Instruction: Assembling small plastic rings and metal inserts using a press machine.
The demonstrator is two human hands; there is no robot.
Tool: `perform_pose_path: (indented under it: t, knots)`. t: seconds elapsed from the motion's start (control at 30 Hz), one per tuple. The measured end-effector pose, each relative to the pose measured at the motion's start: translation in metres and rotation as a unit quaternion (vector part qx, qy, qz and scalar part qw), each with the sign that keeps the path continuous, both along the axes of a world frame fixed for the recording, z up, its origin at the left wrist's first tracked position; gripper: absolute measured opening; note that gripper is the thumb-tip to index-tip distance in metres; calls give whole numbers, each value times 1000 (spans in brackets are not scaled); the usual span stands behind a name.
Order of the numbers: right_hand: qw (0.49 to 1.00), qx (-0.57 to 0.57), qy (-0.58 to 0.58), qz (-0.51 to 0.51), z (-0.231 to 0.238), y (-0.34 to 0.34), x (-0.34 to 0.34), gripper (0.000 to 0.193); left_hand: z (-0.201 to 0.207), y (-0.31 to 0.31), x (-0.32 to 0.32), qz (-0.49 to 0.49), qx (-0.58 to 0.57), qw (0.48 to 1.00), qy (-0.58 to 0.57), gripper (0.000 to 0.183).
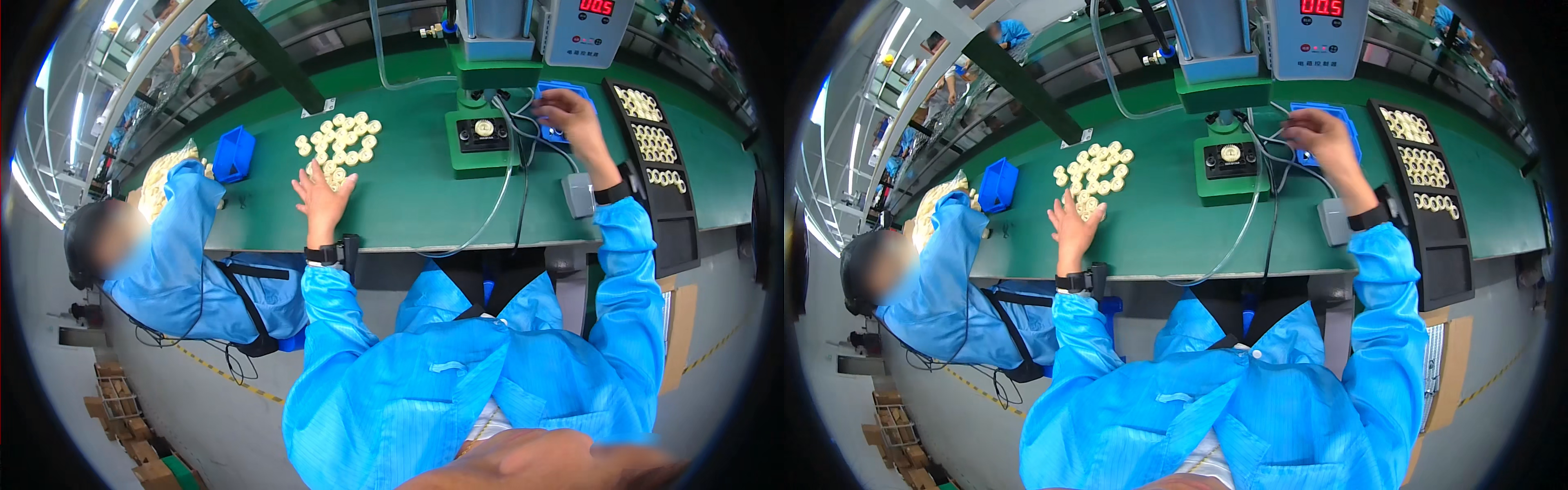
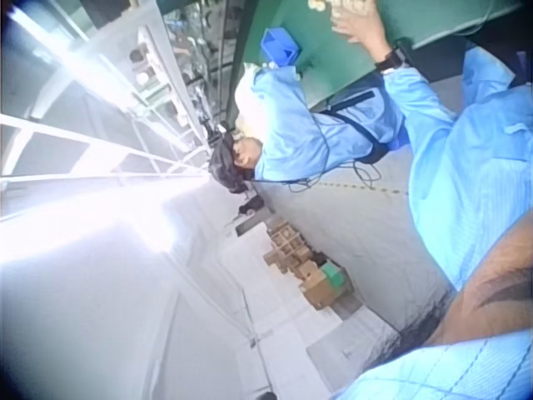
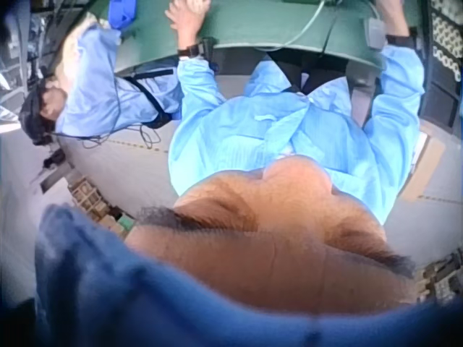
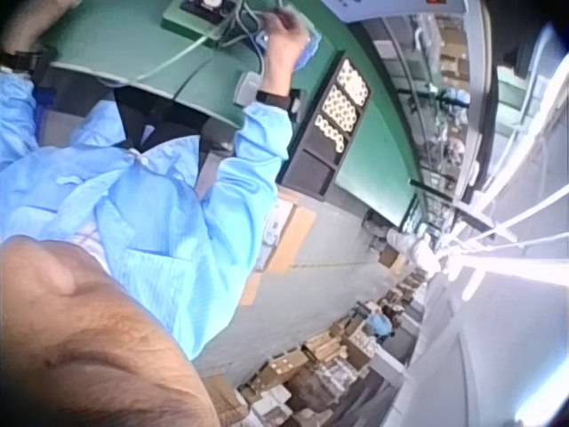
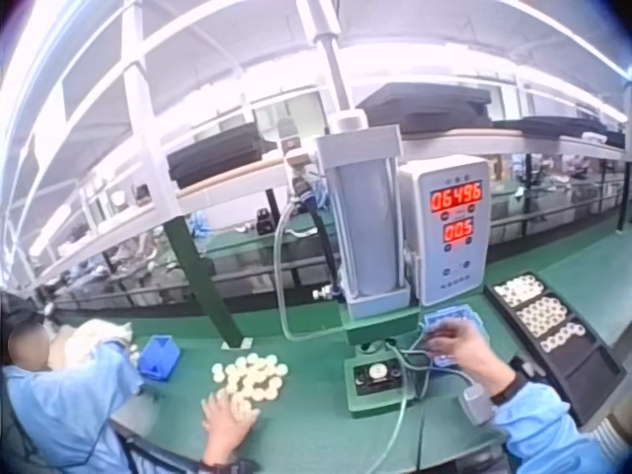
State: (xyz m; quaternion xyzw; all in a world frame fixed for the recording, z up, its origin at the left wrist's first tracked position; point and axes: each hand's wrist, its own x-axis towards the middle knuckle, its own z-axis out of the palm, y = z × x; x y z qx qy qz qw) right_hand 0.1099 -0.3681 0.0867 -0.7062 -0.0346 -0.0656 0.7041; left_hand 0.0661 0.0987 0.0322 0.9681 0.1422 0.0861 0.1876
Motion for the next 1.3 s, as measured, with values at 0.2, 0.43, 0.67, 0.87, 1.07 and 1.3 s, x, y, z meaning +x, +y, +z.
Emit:
perform_pose_path:
  t: [0.2, 0.43, 0.67, 0.87, 1.07, 1.3]
  knots:
    - [986, 125, 43, 98, 7, 99, 2, 33, -22, 11, 14, -104, 31, 994, 14, 93]
    - [980, 200, 12, 13, 6, 105, 4, 31, -24, -24, -3, -181, 53, 982, -9, 78]
    - [959, 274, 33, 68, 18, 98, -15, 37, -28, -81, -30, -220, 66, 971, -63, 74]
    - [918, 364, 35, 152, 23, 95, -28, 48, -18, -113, -44, -181, 104, 974, -91, 68]
    - [983, 141, 44, 110, 10, 63, -57, 48, -19, -112, -49, -190, 108, 962, -165, 62]
    - [786, -582, -83, -191, -50, 6, -133, 52, -21, -109, -51, -206, 83, 956, -193, 51]
